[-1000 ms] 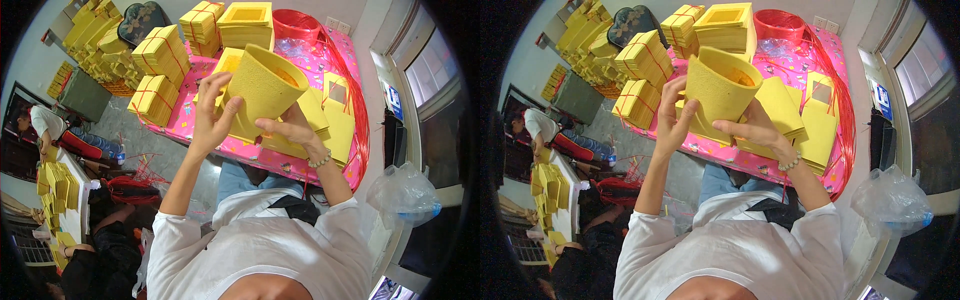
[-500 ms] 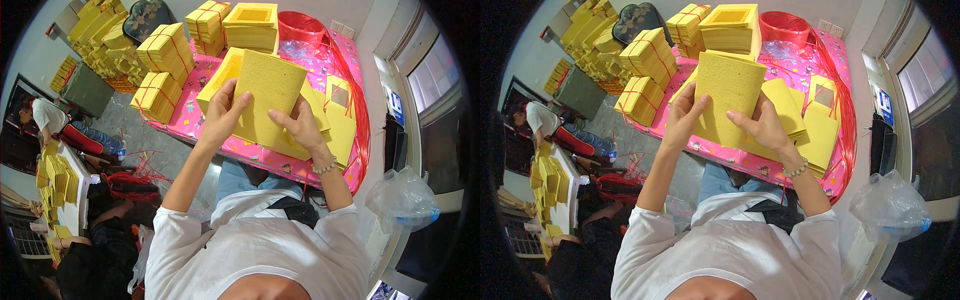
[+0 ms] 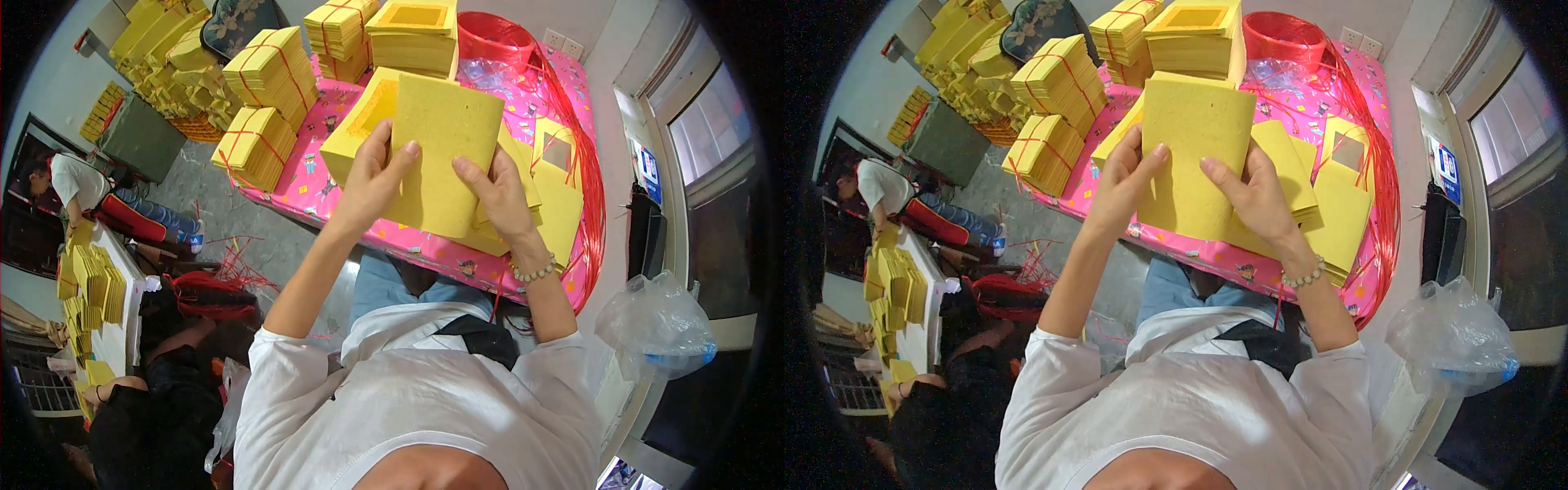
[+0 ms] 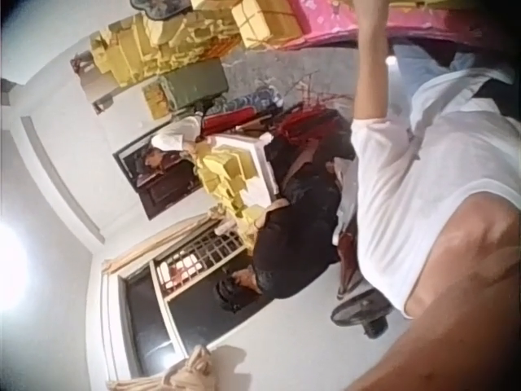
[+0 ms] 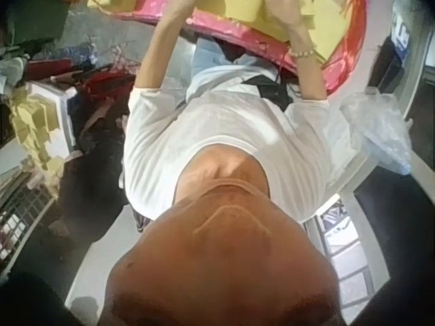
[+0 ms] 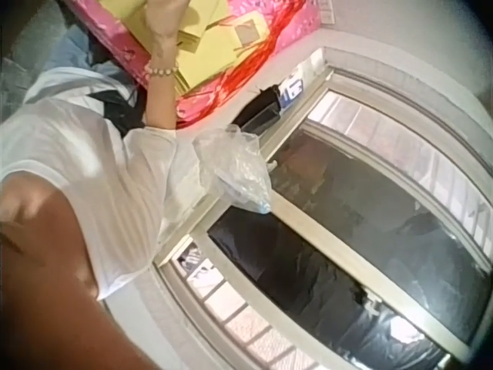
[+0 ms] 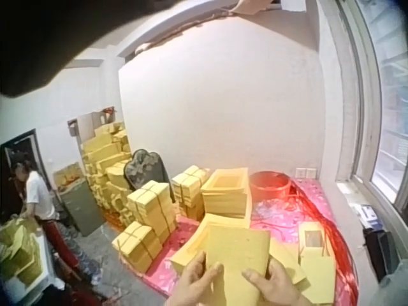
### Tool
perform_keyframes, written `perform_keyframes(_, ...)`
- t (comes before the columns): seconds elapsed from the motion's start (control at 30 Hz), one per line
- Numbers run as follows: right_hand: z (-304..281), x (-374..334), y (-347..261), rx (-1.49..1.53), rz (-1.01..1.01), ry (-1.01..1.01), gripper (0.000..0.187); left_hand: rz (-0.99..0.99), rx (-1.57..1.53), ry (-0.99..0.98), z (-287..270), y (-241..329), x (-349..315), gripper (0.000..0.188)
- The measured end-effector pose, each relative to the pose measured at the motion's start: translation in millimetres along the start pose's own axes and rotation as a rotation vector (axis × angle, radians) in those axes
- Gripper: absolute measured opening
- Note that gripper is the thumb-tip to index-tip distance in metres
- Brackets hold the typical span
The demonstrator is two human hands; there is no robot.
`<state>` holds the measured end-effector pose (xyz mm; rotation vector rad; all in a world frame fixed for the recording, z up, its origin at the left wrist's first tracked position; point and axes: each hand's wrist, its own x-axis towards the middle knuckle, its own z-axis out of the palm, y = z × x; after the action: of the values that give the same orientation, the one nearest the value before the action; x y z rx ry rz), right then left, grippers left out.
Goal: Arranging and stacking yellow Joss paper sheets on a work table.
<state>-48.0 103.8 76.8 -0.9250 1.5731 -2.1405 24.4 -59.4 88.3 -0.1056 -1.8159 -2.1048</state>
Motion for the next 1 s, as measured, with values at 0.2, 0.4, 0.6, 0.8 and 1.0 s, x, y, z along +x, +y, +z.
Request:
perform_keyframes(0.2,-11,13,0,0.092,0.204,0.014,0.037,-0.328,-0.081,0.032,4,12,19,0.034)
perform_keyframes(0.4,-17,15,6,0.178,0.292,0.023,0.039,-0.425,-0.108,-0.006,0,2,28,0.033)
perform_keyframes(0.6,-15,13,4,0.193,0.304,0.052,0.039,-0.462,-0.108,0.015,2,-3,30,0.035)
perform_keyframes(0.8,-19,12,3,0.117,0.234,0.029,0.038,-0.425,-0.113,-0.010,6,2,28,0.034)
perform_keyframes(1.0,-13,0,-1,-0.068,0.073,0.018,0.040,-0.116,-0.068,0.033,20,-3,5,0.035)
